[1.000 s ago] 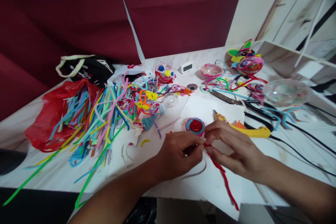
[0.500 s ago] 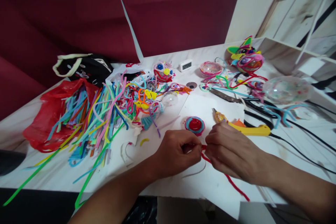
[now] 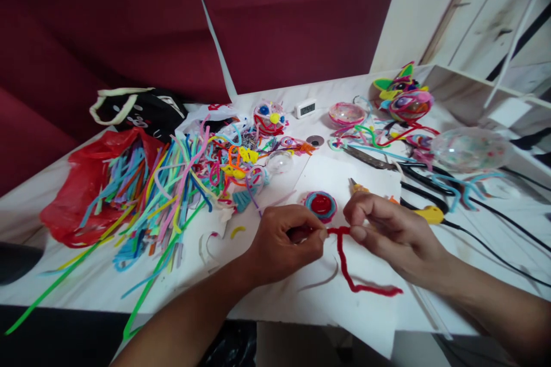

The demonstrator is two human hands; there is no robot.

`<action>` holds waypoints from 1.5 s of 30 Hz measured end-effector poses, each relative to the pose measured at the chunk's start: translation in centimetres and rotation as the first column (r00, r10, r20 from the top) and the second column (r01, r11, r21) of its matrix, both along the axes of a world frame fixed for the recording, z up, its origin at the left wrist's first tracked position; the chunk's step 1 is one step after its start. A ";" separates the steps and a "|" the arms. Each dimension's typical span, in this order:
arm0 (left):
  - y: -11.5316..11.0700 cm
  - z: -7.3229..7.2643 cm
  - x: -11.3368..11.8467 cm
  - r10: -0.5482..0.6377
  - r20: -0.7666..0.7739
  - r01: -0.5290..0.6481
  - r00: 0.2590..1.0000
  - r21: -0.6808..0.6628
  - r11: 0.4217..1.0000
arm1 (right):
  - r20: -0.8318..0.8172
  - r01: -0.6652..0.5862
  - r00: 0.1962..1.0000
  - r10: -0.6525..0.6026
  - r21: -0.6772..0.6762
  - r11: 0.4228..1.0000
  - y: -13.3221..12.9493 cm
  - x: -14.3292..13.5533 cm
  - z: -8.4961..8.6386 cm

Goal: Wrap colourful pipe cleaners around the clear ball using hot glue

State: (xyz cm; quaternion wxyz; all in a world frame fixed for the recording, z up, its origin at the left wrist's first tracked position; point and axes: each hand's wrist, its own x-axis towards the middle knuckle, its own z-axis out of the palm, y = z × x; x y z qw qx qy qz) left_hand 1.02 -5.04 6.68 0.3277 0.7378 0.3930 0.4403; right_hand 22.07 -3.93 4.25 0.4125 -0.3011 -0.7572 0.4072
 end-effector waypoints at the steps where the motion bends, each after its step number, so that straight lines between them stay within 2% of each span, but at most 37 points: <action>1: 0.0 0.0 0.0 0.002 0.009 -0.002 1.000 0.006 1.000 | -0.022 -0.005 1.000 0.003 -0.079 0.997 0.0 -0.1 0.0; 4: -0.1 -0.2 0.1 -0.002 0.030 0.001 1.000 0.017 1.000 | -0.110 -0.060 0.993 0.031 -0.275 0.960 -0.2 -0.3 -0.2; 9: 0.0 -0.7 0.1 0.010 0.003 -0.010 1.000 0.125 0.992 | -0.212 -0.140 0.976 0.056 -0.407 0.903 -0.5 -0.5 -0.2; 11: 0.0 -0.8 0.1 0.042 -0.027 -0.036 0.999 0.212 0.977 | -0.284 -0.239 0.952 0.109 -0.474 0.848 -0.6 -0.7 0.0; 13: -0.1 -0.9 0.1 0.073 -0.065 -0.050 0.995 0.299 0.953 | -0.374 -0.354 0.914 0.159 -0.540 0.764 -0.6 -0.8 0.2; 16: -0.1 -1.0 0.0 0.113 -0.122 -0.055 0.986 0.400 0.915 | -0.443 -0.423 0.883 0.157 -0.604 0.676 -0.7 -1.0 0.2; 22: 0.0 -1.3 -0.3 0.192 -0.171 -0.074 0.966 0.531 0.844 | -0.474 -0.479 0.862 0.180 -0.645 0.596 -0.5 -1.0 -0.1; 25: 0.2 -1.5 -0.3 0.215 -0.196 -0.063 0.957 0.583 0.810 | -0.426 -0.443 0.885 0.190 -0.641 0.627 -0.2 -0.8 0.1; 30: 0.3 -1.7 -0.4 0.281 -0.266 -0.038 0.922 0.661 0.750 | -0.302 -0.241 0.950 0.077 -0.556 0.796 0.3 -0.4 0.8; 33: 0.7 -1.8 -1.0 0.365 -0.323 -0.022 0.873 0.722 0.691 | -0.265 -0.126 0.964 -0.010 -0.495 0.860 0.6 0.1 1.1; 36: 2.0 -2.0 -2.1 0.503 -0.322 -0.072 0.802 0.784 0.616 | -0.297 -0.086 0.953 -0.062 -0.459 0.884 0.9 0.7 1.1; 39: 4.1 -2.5 -3.7 0.623 -0.353 -0.144 0.698 0.783 0.605 | -0.333 -0.081 0.940 -0.075 -0.431 0.898 1.1 1.2 1.1; 42: 6.1 -3.0 -5.0 0.709 -0.440 -0.180 0.551 0.767 0.616 | -0.344 -0.081 0.936 -0.079 -0.427 0.901 1.3 1.5 1.1; 44: 6.6 -3.0 -5.3 0.707 -0.481 -0.163 0.519 0.756 0.634 | -0.349 -0.080 0.933 -0.083 -0.428 0.900 1.3 1.6 1.2; 45: 6.5 -2.9 -5.1 0.699 -0.468 -0.165 0.541 0.755 0.634 | -0.350 -0.081 0.933 -0.081 -0.424 0.902 1.3 1.6 1.2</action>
